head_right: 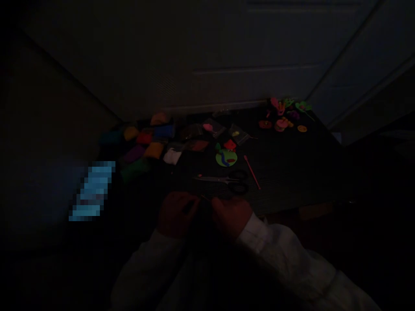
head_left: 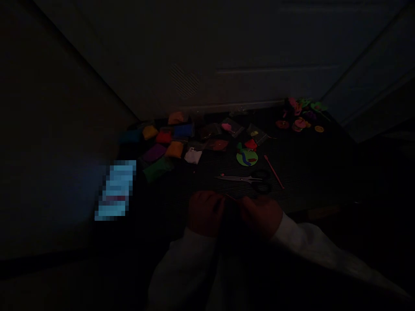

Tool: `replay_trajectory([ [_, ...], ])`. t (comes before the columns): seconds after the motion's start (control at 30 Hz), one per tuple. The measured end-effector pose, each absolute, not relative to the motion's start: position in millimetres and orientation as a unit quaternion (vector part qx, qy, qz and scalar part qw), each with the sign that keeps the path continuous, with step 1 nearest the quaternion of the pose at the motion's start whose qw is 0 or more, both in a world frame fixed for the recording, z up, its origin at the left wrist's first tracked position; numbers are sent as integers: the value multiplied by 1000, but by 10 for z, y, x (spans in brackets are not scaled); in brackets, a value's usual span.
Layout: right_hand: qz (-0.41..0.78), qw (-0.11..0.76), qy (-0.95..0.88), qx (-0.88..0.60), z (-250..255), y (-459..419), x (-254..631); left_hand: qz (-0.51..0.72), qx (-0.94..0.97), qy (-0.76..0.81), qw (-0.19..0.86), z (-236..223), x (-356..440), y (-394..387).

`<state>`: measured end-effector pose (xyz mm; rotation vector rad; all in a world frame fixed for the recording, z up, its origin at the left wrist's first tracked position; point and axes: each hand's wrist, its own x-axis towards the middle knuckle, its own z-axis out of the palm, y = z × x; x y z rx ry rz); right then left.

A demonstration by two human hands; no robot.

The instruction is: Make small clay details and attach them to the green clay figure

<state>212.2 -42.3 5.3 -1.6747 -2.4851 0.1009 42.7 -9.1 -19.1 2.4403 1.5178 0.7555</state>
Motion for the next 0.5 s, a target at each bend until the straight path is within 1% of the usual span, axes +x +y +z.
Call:
replay_trajectory([
  [0.13,37,78,-831,-550,26,-414,2131,261,809,523,62,-199,284,-61],
  [0.33,29,138,-843,-520,-20,-475,2303,263,812,520,42,-208,191,105],
  [0.5,17,172,-800,-575,7,-442,2802,269,809,521,44,-230,193,159],
])
